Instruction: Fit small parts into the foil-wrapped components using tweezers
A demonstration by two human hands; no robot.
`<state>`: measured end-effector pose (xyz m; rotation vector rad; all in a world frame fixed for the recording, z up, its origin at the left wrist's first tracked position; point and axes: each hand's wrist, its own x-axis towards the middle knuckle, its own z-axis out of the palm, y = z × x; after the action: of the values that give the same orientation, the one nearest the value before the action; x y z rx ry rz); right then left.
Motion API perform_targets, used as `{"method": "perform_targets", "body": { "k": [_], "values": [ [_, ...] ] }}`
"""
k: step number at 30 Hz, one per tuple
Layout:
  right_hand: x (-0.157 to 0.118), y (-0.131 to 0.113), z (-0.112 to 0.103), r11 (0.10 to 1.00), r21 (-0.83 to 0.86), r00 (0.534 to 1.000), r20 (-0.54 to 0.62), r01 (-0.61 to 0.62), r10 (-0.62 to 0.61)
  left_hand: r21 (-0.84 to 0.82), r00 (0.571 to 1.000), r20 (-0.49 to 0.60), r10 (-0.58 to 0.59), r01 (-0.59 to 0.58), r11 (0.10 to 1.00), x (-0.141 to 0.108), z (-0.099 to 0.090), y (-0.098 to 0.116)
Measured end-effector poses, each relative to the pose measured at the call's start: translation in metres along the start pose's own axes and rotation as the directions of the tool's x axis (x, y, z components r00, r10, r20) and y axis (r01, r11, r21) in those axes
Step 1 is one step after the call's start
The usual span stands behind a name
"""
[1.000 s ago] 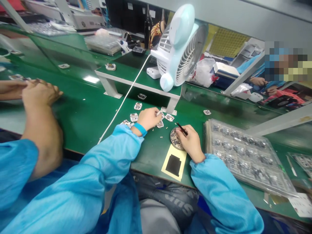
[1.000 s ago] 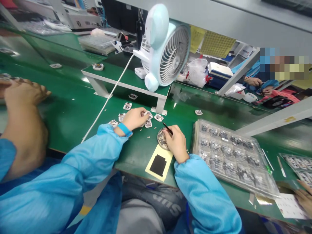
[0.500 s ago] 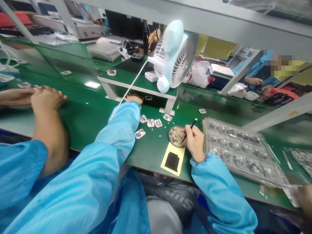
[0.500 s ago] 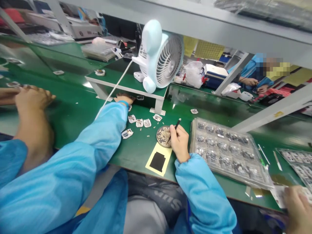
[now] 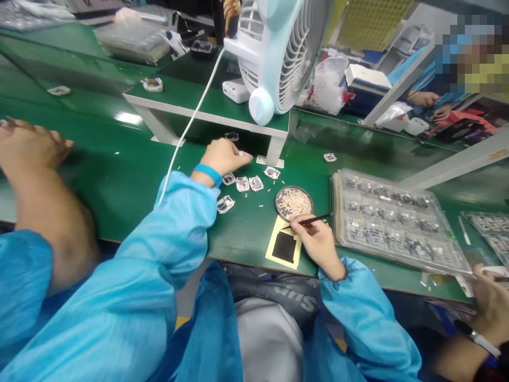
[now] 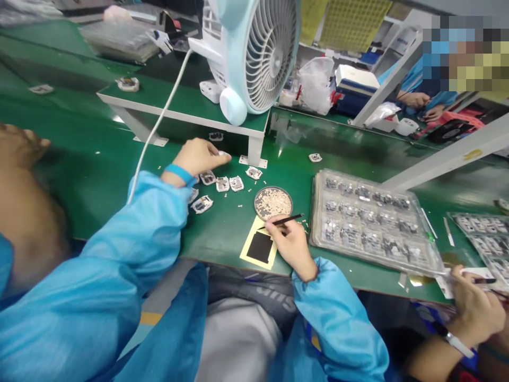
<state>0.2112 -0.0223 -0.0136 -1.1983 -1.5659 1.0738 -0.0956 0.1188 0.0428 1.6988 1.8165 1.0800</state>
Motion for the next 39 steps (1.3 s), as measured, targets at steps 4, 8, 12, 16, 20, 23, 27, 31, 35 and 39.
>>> {"method": "perform_targets", "body": {
  "k": [4,8,12,16,20,23,27,31,35,39],
  "values": [
    [-0.003,0.002,0.001,0.992,-0.115,0.998,0.021,0.056,-0.054,-0.263,0.84,0.511,0.184,-0.051,0.963,-0.059,0.025,0.011],
    [-0.004,0.001,0.002,0.983,-0.157,0.996,0.02,0.092,-0.09,-0.256,0.631,0.672,0.388,-0.294,0.921,-0.089,0.04,0.018],
    [-0.004,0.001,0.001,0.981,-0.162,0.994,0.024,0.108,-0.105,-0.165,0.599,0.698,0.391,-0.397,0.903,-0.092,0.039,0.022],
    [-0.005,0.003,0.0,0.986,-0.14,0.996,0.022,0.093,-0.091,-0.152,0.614,0.693,0.379,-0.391,0.908,-0.093,0.039,0.023],
    [-0.006,0.006,-0.002,1.0,-0.004,0.999,0.015,0.029,-0.029,-0.205,0.612,0.684,0.396,-0.36,0.91,-0.094,0.042,0.021],
    [-0.006,0.007,-0.002,0.999,0.034,1.0,0.002,0.016,-0.016,-0.273,0.625,0.676,0.391,-0.28,0.92,-0.094,0.044,0.019],
    [-0.006,0.005,0.0,0.995,-0.063,0.997,0.015,0.076,-0.075,-0.431,0.661,0.666,0.344,-0.035,0.902,-0.096,0.047,0.022],
    [-0.006,0.004,0.002,0.989,-0.102,0.994,0.028,0.104,-0.102,-0.508,0.652,0.707,0.273,0.199,0.838,-0.101,0.052,0.028],
    [-0.006,0.005,0.0,0.991,-0.096,0.995,0.025,0.099,-0.097,-0.474,0.607,0.751,0.261,0.22,0.853,-0.105,0.057,0.028],
    [-0.005,0.0,-0.003,0.994,0.076,0.997,-0.002,0.081,-0.081,-0.441,0.597,0.748,0.289,0.121,0.889,-0.106,0.059,0.025]
  ]
}}
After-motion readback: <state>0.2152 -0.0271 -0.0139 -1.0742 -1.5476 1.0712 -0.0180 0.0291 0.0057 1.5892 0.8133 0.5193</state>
